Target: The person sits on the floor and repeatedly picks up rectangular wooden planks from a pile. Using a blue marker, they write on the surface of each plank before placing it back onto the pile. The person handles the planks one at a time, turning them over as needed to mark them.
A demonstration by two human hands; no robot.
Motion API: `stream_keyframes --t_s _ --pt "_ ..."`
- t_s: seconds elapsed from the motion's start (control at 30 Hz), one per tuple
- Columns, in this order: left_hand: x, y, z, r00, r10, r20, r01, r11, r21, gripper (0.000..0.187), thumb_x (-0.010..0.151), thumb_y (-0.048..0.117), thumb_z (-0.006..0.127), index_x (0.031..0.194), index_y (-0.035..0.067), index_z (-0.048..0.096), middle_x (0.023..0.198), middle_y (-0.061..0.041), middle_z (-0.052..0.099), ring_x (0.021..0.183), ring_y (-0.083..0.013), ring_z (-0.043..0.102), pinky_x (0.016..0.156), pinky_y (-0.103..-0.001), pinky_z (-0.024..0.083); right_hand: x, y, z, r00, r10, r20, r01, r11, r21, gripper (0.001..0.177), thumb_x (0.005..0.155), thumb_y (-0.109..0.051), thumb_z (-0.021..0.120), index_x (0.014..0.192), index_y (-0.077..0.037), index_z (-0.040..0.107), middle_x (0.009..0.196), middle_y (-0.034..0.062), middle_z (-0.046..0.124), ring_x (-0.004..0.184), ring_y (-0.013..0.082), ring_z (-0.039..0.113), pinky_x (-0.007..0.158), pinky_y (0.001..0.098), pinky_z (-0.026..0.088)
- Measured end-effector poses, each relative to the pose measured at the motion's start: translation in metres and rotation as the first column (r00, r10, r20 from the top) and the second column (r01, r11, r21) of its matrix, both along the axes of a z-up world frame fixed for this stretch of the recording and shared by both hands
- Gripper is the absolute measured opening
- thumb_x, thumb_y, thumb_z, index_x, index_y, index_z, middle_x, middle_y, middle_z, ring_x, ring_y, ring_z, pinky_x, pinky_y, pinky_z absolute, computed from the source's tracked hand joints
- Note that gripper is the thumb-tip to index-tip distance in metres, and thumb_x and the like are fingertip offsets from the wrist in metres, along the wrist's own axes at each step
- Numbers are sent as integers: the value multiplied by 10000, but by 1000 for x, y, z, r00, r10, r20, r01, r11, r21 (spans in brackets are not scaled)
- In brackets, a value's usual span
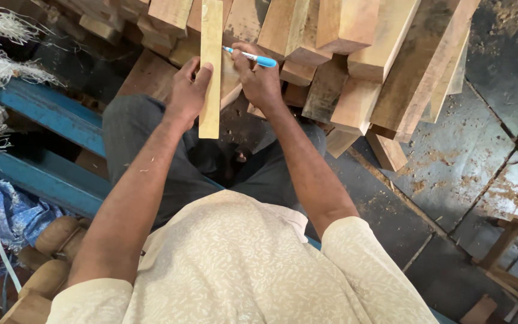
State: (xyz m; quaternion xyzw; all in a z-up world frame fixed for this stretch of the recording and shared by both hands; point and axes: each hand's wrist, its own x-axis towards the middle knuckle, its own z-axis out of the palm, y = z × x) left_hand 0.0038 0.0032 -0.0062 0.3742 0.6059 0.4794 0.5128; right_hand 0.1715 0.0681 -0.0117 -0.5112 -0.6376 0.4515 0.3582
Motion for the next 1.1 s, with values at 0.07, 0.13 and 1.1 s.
stream_keyframes --t_s 0.07,0.13,1.1 --pt "1 -1 4 999 -1 -41 1 1000 -19 326 1058 284 569 1221 19 668 937 -39 688 787 -83 581 706 -274 501 -1 1 2 1000 -7 23 7 1000 -23 297 1020 -261 642 1234 -67 713 927 12 760 796 75 663 648 261 548" --pt "0 -2 7 993 -8 -120 2 999 -52 330 1061 289 567 1220 20 676 925 -51 698 779 -91 589 706 -282 505 -3 0 6 1000 -11 17 11 999 -35 293 1013 -256 643 1226 -68 714 914 11 761 779 72 661 636 265 548" --pt "2 -4 13 991 9 -130 -12 1000 -27 392 1027 327 567 1283 44 657 934 -48 720 757 -102 616 702 -300 522 -1 -3 -1 980 -36 -197 20 996 -85 276 1010 -236 659 1166 -17 723 928 26 736 788 94 666 695 259 540"
